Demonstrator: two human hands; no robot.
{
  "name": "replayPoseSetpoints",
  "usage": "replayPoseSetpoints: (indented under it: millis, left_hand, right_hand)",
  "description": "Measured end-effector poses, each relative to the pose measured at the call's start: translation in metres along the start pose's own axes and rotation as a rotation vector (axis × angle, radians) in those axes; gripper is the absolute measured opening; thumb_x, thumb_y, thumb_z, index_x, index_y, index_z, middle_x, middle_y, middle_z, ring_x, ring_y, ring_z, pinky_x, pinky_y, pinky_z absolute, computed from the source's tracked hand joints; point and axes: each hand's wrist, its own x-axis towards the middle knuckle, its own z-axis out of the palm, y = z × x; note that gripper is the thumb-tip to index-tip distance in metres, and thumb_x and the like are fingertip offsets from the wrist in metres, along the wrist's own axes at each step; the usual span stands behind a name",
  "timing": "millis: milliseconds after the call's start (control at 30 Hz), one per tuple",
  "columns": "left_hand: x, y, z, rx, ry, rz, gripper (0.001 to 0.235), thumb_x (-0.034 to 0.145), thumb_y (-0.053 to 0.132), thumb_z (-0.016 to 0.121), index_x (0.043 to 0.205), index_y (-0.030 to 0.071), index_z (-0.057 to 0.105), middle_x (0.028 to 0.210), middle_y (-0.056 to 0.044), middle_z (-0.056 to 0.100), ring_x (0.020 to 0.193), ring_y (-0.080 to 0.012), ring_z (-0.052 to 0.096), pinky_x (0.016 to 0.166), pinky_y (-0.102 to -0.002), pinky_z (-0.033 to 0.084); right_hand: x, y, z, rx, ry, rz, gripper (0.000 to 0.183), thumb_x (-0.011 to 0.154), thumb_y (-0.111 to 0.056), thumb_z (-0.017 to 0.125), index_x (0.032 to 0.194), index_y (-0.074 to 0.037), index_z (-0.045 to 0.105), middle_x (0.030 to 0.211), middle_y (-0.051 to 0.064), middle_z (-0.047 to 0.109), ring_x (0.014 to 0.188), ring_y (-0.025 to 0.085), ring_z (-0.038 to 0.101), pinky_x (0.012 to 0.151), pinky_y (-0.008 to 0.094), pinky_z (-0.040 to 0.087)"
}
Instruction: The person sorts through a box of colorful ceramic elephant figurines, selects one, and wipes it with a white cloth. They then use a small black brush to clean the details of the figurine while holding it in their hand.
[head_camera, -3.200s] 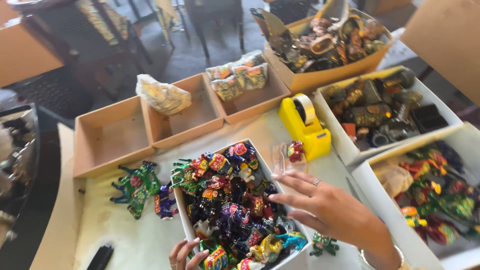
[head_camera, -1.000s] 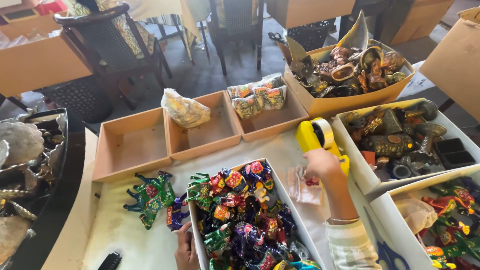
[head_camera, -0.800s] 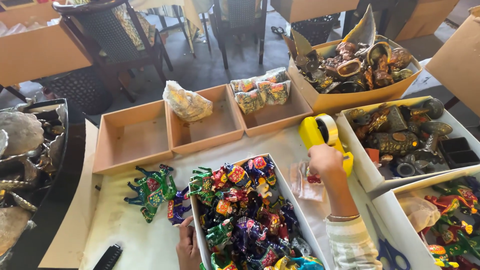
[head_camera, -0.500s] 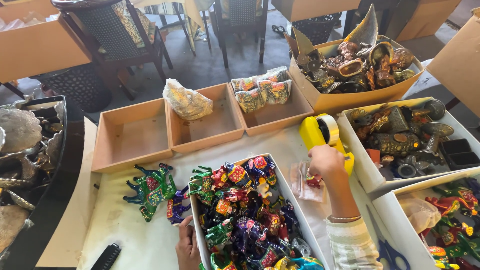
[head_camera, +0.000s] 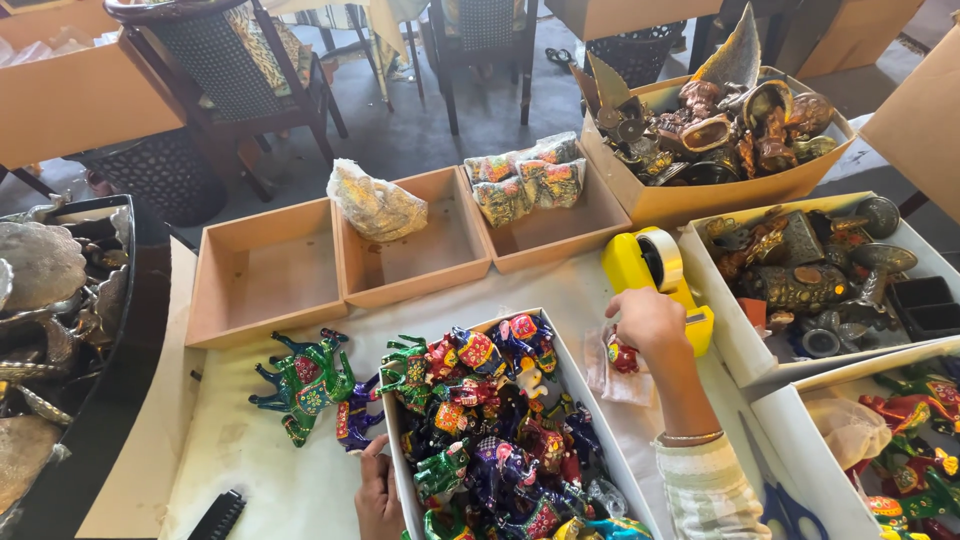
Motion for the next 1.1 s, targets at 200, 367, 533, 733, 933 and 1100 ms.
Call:
replayPoseSetpoints:
  millis: [200, 367, 533, 733, 933, 1100]
  left_hand:
    - [0.000, 0.000, 0.000, 0.035, -0.003, 0.026, 0.041, 0.099, 0.004, 0.050, 0.139, 0.009, 0.049, 0.069, -0.002, 0.062, 0.061, -0.0075, 0.061, 0.059, -0.022, 0.049]
    - [0.000, -0.006, 0.001, 0.009, -0.004, -0.002, 0.041, 0.099, 0.004, 0.048, 0.139, 0.010, 0.048, 0.071, -0.002, 0.064, 0.060, -0.0080, 0.061, 0.057, -0.024, 0.049]
    - [0.002, -0.003, 0.000, 0.051, -0.007, 0.041, 0.042, 0.098, 0.005, 0.047, 0.140, 0.010, 0.048, 0.071, -0.001, 0.064, 0.060, -0.0071, 0.062, 0.058, -0.023, 0.049]
    - [0.003, 0.006, 0.004, -0.130, -0.022, 0.002, 0.054, 0.100, 0.012, 0.046, 0.150, 0.008, 0.025, 0.080, -0.004, 0.070, 0.062, -0.0089, 0.062, 0.057, -0.022, 0.048]
    - [-0.002, -0.051, 0.004, -0.212, 0.013, 0.080, 0.036, 0.103, 0.013, 0.049, 0.132, 0.006, 0.029, 0.087, -0.007, 0.068, 0.066, -0.0097, 0.063, 0.060, -0.023, 0.048]
    - [-0.006, -0.023, 0.003, -0.013, 0.065, -0.024, 0.023, 0.102, 0.016, 0.051, 0.120, 0.006, 0.042, 0.079, -0.005, 0.069, 0.065, -0.0082, 0.063, 0.061, -0.023, 0.051]
  right_hand:
    - [-0.007, -0.003, -0.010, 0.009, -0.015, 0.017, 0.055, 0.070, -0.010, 0.085, 0.119, -0.033, 0.077, 0.118, 0.004, 0.075, 0.112, 0.026, 0.070, 0.095, 0.039, 0.055]
    - [-0.013, -0.004, -0.017, 0.004, -0.034, -0.002, 0.058, 0.070, -0.009, 0.085, 0.120, -0.035, 0.076, 0.119, 0.005, 0.075, 0.113, 0.026, 0.070, 0.097, 0.039, 0.055]
    - [-0.010, -0.003, -0.014, -0.016, 0.015, -0.027, 0.056, 0.069, -0.008, 0.084, 0.120, -0.030, 0.075, 0.119, 0.006, 0.074, 0.113, 0.027, 0.069, 0.097, 0.039, 0.055]
    - [-0.056, -0.018, -0.056, 0.217, 0.381, -0.112, 0.036, 0.083, -0.018, 0.076, 0.119, -0.025, 0.074, 0.095, 0.005, 0.080, 0.091, 0.029, 0.076, 0.081, 0.043, 0.057]
    - [-0.129, -0.035, -0.094, 0.895, 0.771, -0.445, 0.046, 0.082, -0.006, 0.077, 0.126, -0.011, 0.067, 0.097, 0.003, 0.080, 0.078, 0.010, 0.074, 0.067, 0.023, 0.057]
    - [-0.141, -0.023, -0.074, 1.290, 0.682, -0.737, 0.046, 0.086, -0.002, 0.080, 0.129, -0.004, 0.064, 0.099, 0.007, 0.077, 0.088, 0.007, 0.071, 0.068, 0.018, 0.049]
